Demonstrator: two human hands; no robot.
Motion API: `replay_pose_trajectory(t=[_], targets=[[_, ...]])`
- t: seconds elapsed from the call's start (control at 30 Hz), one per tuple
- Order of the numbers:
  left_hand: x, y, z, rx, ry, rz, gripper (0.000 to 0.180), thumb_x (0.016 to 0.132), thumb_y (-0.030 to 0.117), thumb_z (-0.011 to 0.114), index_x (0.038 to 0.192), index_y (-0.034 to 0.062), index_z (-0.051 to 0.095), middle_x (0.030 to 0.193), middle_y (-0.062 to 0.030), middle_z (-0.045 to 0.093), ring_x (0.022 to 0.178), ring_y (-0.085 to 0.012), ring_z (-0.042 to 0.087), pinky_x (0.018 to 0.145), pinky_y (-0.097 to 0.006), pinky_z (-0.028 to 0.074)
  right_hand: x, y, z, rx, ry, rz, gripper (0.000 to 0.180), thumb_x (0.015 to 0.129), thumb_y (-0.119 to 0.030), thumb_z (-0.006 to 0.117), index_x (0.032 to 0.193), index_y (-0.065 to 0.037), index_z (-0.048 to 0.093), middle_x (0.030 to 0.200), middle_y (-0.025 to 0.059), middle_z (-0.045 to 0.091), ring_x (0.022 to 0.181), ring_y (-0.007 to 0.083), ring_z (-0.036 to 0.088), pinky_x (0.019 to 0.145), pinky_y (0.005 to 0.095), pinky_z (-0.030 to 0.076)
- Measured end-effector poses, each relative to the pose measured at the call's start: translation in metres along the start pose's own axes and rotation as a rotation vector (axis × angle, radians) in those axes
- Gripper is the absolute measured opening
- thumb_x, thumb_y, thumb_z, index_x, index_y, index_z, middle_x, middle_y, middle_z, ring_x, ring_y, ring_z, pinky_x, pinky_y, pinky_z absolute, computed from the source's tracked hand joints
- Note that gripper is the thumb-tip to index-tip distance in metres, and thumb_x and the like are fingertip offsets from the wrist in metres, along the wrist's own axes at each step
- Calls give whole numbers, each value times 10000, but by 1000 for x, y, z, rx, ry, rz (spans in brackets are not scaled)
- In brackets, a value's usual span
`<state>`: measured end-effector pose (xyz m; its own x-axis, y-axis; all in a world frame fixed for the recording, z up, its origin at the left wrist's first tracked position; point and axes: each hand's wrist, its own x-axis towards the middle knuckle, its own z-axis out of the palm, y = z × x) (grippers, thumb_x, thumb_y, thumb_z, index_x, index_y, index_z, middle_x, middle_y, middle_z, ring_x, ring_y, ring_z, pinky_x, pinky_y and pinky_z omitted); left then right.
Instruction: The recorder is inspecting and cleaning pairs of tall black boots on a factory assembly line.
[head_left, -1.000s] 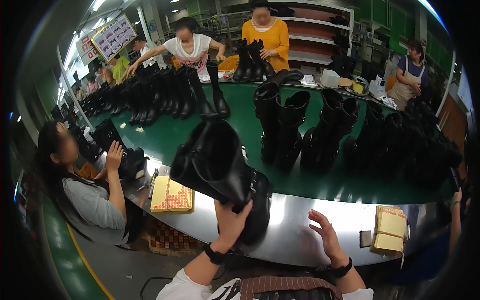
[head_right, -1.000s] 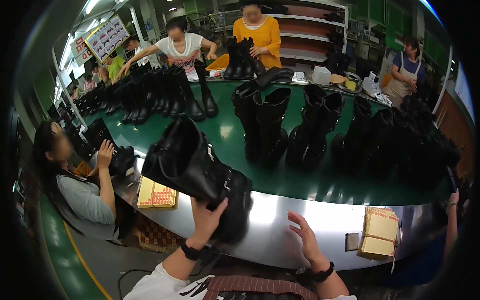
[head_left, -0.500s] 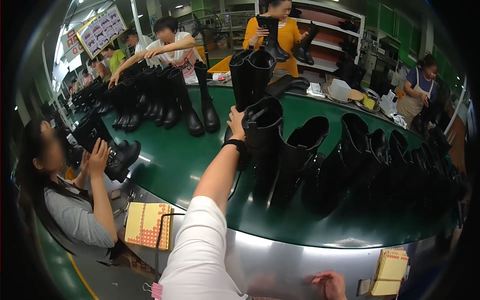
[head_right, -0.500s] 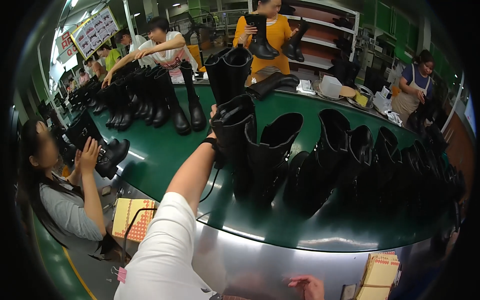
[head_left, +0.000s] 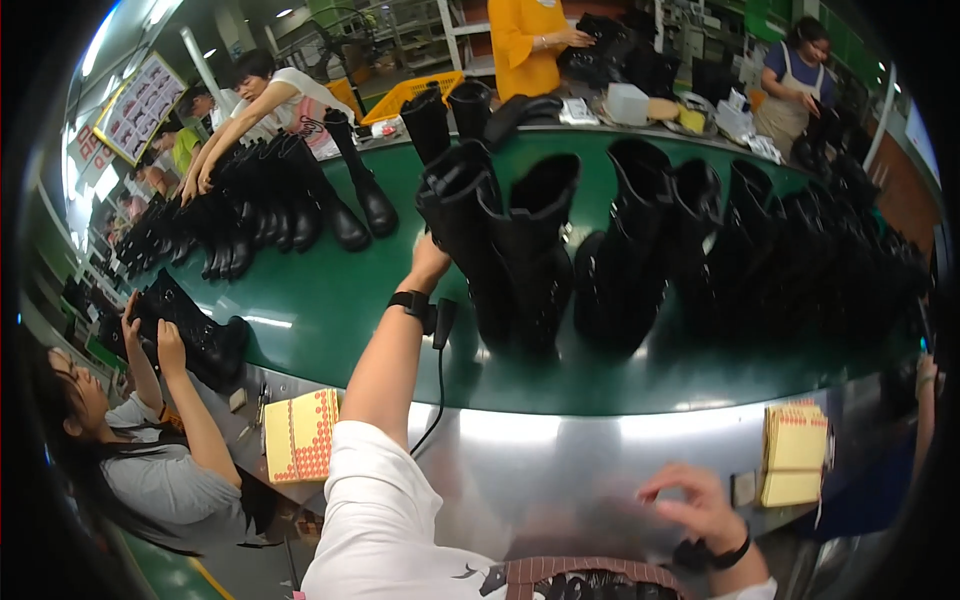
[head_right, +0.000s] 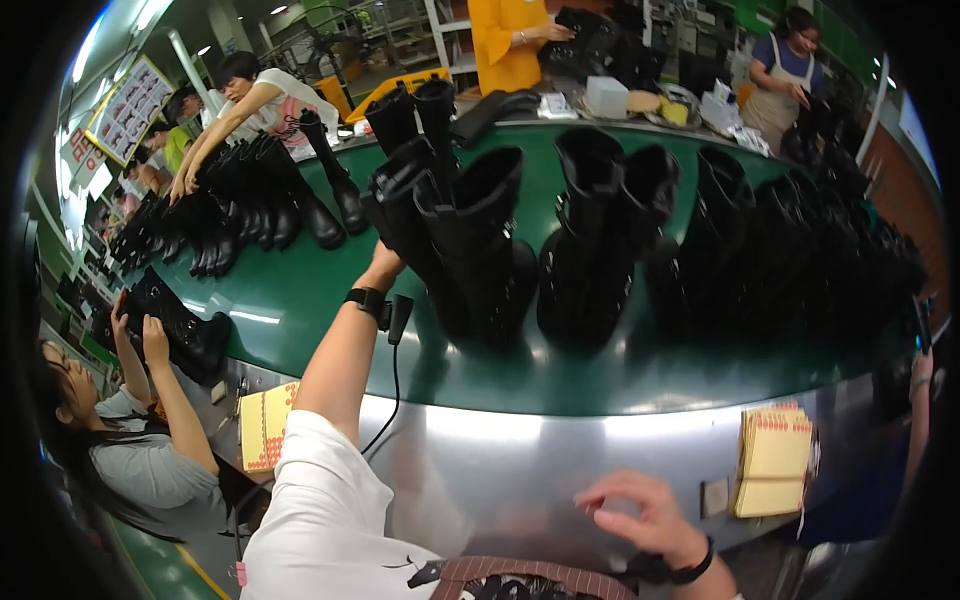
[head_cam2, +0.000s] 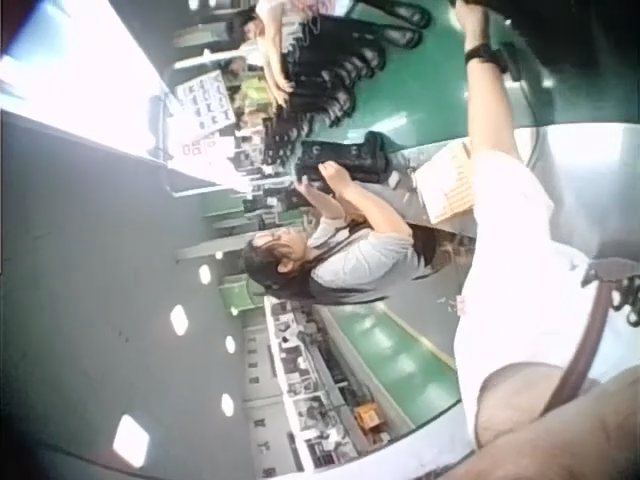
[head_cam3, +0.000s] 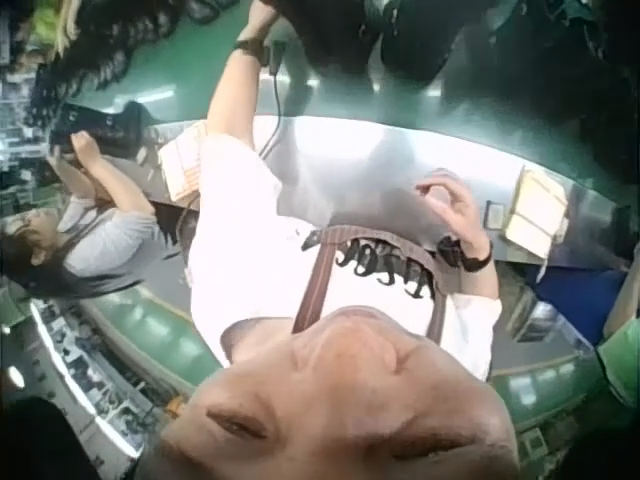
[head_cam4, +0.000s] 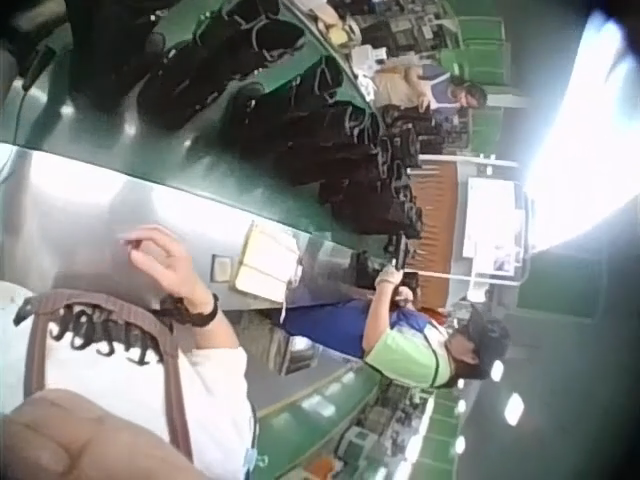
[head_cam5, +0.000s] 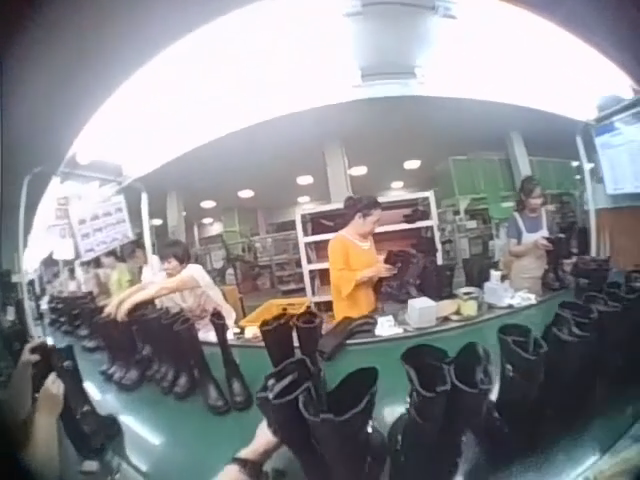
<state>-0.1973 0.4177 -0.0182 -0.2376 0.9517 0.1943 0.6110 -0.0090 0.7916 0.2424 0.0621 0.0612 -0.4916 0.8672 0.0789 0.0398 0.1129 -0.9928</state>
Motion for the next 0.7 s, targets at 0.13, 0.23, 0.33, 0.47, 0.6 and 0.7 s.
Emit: replay_pose_trajectory(t=[0.13, 0.23, 0.33, 0.47, 0.6, 0.7], targets=[[-101, 29, -6, -287, -21, -89, 306, 755, 34, 608, 1052, 53, 541, 911, -92, 573, 947, -231, 567, 912, -332, 427, 0, -97, 5, -104, 69, -552, 296, 755, 12, 697, 1045, -48, 700, 1027, 108, 672, 853, 202, 619, 742, 302, 485], [-164, 72, 15, -325, -6, 453, 534, 652, 177, 806, 1064, 37, 496, 1165, -107, 460, 1159, -259, 437, 1030, -354, 330, -6, -146, 24, 14, 30, -903, 284, 776, -25, 697, 1052, -94, 693, 1034, 77, 673, 849, 186, 615, 755, 302, 481], [-177, 110, 39, -71, 142, 408, 649, 646, 292, 847, 1136, 16, 524, 1277, -176, 417, 1221, -342, 412, 1056, -405, 337, -12, -168, 38, -12, -12, -1075, 273, 798, -63, 697, 1060, -139, 685, 1041, 45, 674, 845, 171, 611, 767, 302, 478], [-155, 118, 61, 123, 321, 252, 748, 661, 387, 837, 1244, 14, 553, 1393, -279, 315, 1289, -442, 348, 1063, -472, 343, -19, -178, 45, -43, 18, -1142, 260, 827, -112, 698, 1070, -199, 676, 1050, 3, 675, 840, 150, 606, 784, 302, 473], [-147, 97, 67, -12, 420, 284, 534, 710, 323, 814, 1082, -25, 657, 1258, -247, 493, 1129, -418, 523, 957, -426, 444, -30, -186, 49, -56, 127, -1168, 248, 855, -162, 698, 1081, -260, 666, 1059, -39, 676, 834, 129, 600, 801, 302, 468], [-154, 84, 51, -17, 548, 306, 403, 728, 244, 815, 976, -49, 692, 1095, -158, 624, 1011, -341, 615, 874, -408, 475, -43, -192, 40, -89, 77, -1119, 290, 830, -172, 726, 1079, -305, 659, 1061, -73, 679, 830, 113, 589, 786, 298, 465]])
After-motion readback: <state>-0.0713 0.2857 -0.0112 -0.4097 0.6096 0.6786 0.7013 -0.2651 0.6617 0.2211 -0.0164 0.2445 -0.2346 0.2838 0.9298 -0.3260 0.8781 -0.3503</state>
